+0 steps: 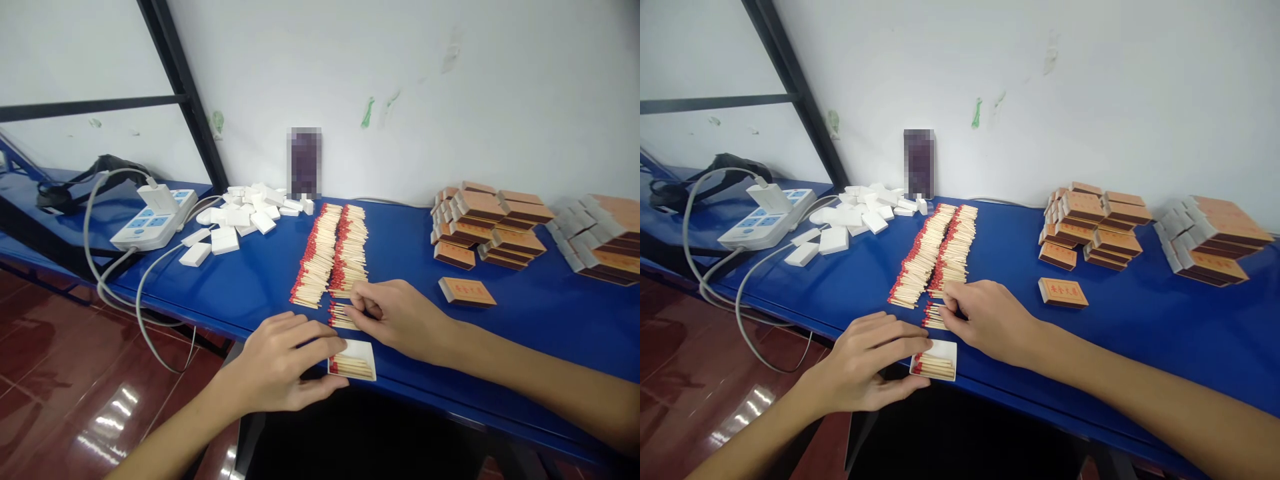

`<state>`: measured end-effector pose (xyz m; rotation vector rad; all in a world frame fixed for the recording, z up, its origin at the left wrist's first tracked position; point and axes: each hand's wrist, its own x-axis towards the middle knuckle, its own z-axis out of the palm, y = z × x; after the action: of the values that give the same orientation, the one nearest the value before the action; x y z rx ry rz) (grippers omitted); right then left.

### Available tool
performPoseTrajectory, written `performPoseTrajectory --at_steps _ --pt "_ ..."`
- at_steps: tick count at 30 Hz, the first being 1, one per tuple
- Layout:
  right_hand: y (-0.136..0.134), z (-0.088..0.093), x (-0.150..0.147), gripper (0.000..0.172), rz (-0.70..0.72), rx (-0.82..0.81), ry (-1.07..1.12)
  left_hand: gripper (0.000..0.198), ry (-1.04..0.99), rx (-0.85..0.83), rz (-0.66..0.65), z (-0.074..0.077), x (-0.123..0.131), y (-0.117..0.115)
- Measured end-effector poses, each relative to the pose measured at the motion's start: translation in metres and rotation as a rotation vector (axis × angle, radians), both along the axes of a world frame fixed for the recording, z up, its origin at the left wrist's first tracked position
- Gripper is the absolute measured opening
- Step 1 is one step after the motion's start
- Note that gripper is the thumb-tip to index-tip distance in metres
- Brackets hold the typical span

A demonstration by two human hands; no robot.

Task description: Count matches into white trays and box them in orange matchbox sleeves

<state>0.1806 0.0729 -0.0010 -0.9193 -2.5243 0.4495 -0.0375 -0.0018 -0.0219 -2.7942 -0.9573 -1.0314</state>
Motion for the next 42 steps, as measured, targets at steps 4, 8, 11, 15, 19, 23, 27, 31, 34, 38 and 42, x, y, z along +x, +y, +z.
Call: performPoseTrajectory --at_steps 4,8,11,15,19,23,27,31,34,38,42 --pt "0.001 -0.001 0.000 0.026 -0.001 -0.007 -0.001 0.024 0.000 0.002 -0.001 0.000 0.000 0.001" --pt "0.003 -0.001 0.000 0.024 -0.022 -0.001 0.001 0.024 0.003 0.003 -0.001 0.000 0.000 0.001" --pt "0.005 -0.002 -0.001 0.025 -0.024 0.004 0.011 0.024 0.002 0.004 -0.004 0.000 0.000 0.001" --pt "0.004 -0.001 -0.001 0.021 -0.032 0.008 0.024 0.024 0.008 0.008 0.003 0.000 0.000 0.001" --pt "-0.001 0.003 0.000 0.015 -0.016 -0.003 -0.002 0.024 0.012 0.001 0.002 0.000 0.000 0.001" --pt "-0.005 0.011 0.001 0.019 0.010 -0.020 -0.047 0.023 -0.028 -0.034 0.005 -0.001 -0.001 0.001" --pt "-0.002 0.017 0.002 0.014 0.060 -0.038 -0.064 0.027 -0.062 -0.071 -0.004 0.000 -0.002 0.000" --pt "0.000 0.018 0.000 0.018 0.098 -0.028 -0.093 0.024 -0.046 -0.085 -0.027 0.003 -0.003 0.000" --pt "-0.002 0.018 -0.002 0.026 0.100 0.030 -0.169 0.026 -0.058 -0.088 -0.013 0.004 -0.001 0.000" --pt "-0.004 0.019 -0.002 0.027 0.110 0.100 -0.257 0.031 -0.079 -0.131 0.033 0.003 0.001 -0.001" --pt "-0.001 0.020 -0.001 0.024 0.095 -0.007 -0.206 0.036 -0.088 -0.196 0.085 0.002 0.001 -0.001"
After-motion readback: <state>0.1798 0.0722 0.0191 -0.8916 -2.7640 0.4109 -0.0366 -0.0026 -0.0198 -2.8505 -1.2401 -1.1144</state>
